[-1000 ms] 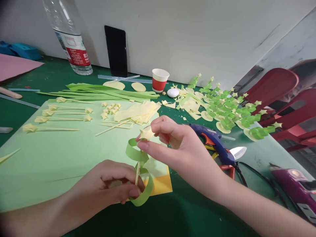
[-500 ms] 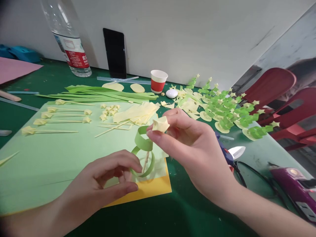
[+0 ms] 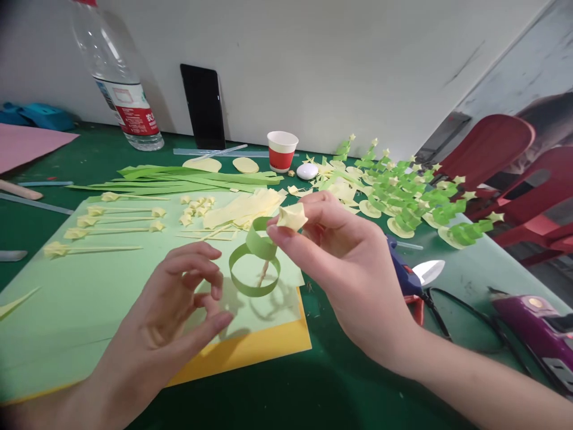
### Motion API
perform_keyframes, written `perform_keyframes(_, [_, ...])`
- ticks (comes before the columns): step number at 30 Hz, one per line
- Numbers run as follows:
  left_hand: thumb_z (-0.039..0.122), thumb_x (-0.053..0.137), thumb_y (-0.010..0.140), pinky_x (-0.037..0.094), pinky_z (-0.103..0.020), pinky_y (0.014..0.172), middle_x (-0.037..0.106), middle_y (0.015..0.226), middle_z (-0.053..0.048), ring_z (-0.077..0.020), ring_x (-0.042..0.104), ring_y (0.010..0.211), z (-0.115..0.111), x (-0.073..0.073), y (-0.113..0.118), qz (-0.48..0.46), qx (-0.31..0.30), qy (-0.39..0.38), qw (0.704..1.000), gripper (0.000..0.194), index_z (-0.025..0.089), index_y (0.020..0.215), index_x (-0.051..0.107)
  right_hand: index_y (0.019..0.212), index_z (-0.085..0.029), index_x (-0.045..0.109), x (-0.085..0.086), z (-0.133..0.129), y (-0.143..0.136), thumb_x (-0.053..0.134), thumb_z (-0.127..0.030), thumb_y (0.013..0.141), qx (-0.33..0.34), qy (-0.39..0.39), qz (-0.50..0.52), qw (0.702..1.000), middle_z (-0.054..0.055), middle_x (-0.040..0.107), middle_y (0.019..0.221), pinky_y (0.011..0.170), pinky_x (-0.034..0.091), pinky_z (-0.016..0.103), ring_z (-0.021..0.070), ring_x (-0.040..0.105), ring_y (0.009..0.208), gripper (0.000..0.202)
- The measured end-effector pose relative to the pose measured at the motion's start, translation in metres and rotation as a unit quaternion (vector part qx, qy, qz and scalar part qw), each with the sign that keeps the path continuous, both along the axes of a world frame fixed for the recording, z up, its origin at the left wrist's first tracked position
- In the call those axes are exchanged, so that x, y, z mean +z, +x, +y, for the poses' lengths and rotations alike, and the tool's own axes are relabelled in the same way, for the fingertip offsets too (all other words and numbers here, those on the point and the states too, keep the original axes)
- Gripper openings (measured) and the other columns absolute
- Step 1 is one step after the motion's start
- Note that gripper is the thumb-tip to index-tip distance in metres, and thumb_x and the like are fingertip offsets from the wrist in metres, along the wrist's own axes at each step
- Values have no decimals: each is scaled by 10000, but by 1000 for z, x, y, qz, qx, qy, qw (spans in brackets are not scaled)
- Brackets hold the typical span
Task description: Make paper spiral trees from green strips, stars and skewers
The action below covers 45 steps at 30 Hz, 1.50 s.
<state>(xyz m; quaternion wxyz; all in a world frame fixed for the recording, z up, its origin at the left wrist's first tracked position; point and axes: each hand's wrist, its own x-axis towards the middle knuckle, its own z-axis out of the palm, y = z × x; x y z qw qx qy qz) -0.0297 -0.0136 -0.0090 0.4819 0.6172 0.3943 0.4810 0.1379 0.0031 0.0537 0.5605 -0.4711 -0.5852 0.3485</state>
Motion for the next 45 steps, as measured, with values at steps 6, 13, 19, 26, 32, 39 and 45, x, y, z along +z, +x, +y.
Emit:
perform_keyframes(6, [249,487,841,439,-169,611,471,888,30,-106,464,738,7,0,-3,-21,-11,-112,993,91,317,898,512,546,-204,520,1,1,0,599,-158,673,10,2,17,1000,-16,424,698,500,409,116,67,425,617,157])
perform_keyframes(13, [289,575,769,402,-215,643,593,822,38,-128,483,712,9,9,1,28,-78,-145,986,54,278,774,628,566,-209,535,-1,-4,0,601,-158,709,35,-3,13,999,-23,415,700,544,432,101,62,446,633,165])
perform_keyframes(19, [344,605,732,399,-241,664,664,771,14,-178,538,783,6,13,6,46,-112,-156,980,140,244,720,701,604,-255,593,-7,-6,-3,627,-192,712,53,-15,6,998,-47,495,695,558,425,104,66,466,659,129])
perform_keyframes(26, [231,575,764,435,-183,699,679,695,52,-118,575,686,5,13,7,5,-119,-137,983,207,230,598,698,839,-338,629,-14,-8,0,654,-320,699,35,-50,-57,996,-35,486,703,538,399,204,116,449,648,143])
perform_keyframes(32, [245,568,773,459,-234,735,684,664,40,-148,599,681,8,15,6,3,-109,-150,983,249,232,559,694,797,-320,594,-15,-11,2,630,-289,720,31,-24,-153,987,-34,479,718,548,379,220,121,429,642,91])
perform_keyframes(39, [259,564,775,464,-247,752,696,717,29,-167,615,742,8,13,5,7,-118,-165,979,252,232,561,693,689,-231,600,-16,-10,0,618,-293,707,70,-29,-200,977,-12,505,688,556,392,225,123,474,670,67])
perform_keyframes(45, [270,572,778,463,-217,725,696,757,34,-131,602,673,6,11,4,-5,-123,-193,974,229,236,596,706,616,-214,600,-17,-10,-4,604,-249,706,75,-34,-167,983,-15,520,635,510,400,196,99,492,602,97])
